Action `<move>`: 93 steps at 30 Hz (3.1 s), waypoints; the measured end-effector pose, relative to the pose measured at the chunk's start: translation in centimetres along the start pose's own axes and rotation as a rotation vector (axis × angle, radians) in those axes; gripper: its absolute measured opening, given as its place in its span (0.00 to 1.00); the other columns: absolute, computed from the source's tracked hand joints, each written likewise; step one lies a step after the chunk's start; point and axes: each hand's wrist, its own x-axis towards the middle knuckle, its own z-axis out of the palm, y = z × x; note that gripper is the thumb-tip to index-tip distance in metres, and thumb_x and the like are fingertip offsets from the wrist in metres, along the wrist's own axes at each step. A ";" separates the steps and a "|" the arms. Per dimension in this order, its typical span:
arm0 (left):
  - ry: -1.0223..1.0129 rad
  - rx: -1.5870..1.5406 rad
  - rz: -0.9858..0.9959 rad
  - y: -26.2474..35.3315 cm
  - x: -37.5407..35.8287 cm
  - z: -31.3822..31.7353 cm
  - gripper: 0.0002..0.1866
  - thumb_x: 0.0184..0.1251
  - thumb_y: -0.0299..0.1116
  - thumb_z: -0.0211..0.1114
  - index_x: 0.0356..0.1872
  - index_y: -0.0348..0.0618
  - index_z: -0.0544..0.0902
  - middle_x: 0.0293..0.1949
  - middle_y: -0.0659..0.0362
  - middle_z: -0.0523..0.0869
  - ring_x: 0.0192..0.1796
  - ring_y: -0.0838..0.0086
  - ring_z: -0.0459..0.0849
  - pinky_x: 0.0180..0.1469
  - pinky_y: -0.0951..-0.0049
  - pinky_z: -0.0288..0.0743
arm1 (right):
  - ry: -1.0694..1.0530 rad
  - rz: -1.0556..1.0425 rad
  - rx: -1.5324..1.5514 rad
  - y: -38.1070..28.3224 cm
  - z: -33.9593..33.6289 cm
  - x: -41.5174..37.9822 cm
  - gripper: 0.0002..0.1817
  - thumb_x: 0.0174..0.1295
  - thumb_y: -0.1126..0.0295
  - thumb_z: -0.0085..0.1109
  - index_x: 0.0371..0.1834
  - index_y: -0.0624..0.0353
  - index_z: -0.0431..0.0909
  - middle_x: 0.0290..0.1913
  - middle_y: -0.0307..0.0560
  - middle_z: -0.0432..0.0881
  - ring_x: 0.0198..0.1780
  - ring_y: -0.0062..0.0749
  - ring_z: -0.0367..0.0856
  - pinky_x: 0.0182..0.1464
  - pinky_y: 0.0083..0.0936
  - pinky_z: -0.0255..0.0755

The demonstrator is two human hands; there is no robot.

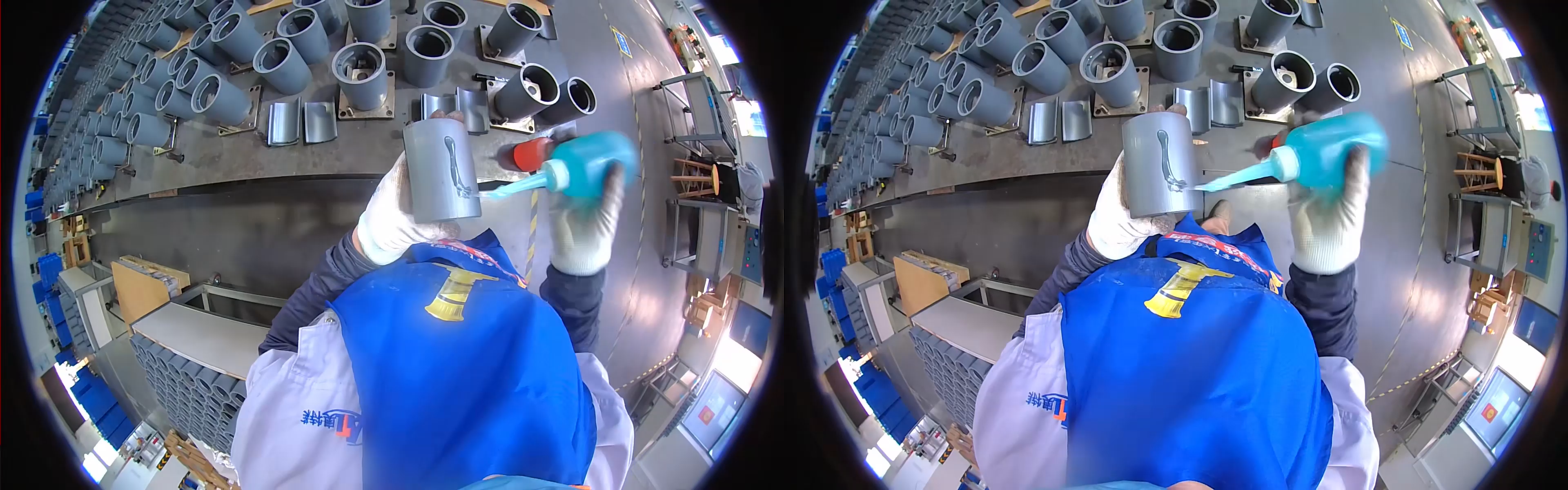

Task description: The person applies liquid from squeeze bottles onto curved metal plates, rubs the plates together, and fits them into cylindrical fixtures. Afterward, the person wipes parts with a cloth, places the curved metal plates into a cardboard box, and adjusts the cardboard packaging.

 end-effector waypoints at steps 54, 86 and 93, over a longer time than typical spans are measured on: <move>-0.100 0.072 -0.096 -0.7 3.6 1.4 0.60 0.30 0.36 0.91 0.70 0.40 0.64 0.60 0.59 0.78 0.59 0.73 0.78 0.63 0.68 0.73 | -0.335 -0.422 -0.646 -2.7 7.1 -0.2 0.44 0.57 0.64 0.72 0.75 0.59 0.59 0.73 0.62 0.63 0.75 0.58 0.60 0.77 0.58 0.52; -0.089 -0.057 -0.003 -2.8 2.3 0.6 0.57 0.33 0.31 0.89 0.70 0.39 0.64 0.60 0.59 0.77 0.60 0.71 0.77 0.62 0.66 0.73 | 0.064 -0.107 -0.073 -2.2 0.7 1.0 0.35 0.62 0.59 0.69 0.68 0.62 0.65 0.65 0.61 0.72 0.67 0.60 0.70 0.70 0.53 0.66; 0.001 -0.452 -0.025 -2.9 1.4 -1.1 0.51 0.42 0.29 0.86 0.70 0.40 0.65 0.60 0.57 0.76 0.57 0.72 0.78 0.61 0.66 0.75 | 0.471 0.568 0.372 1.5 -18.7 6.0 0.31 0.63 0.52 0.63 0.61 0.62 0.70 0.52 0.60 0.80 0.49 0.52 0.84 0.50 0.45 0.85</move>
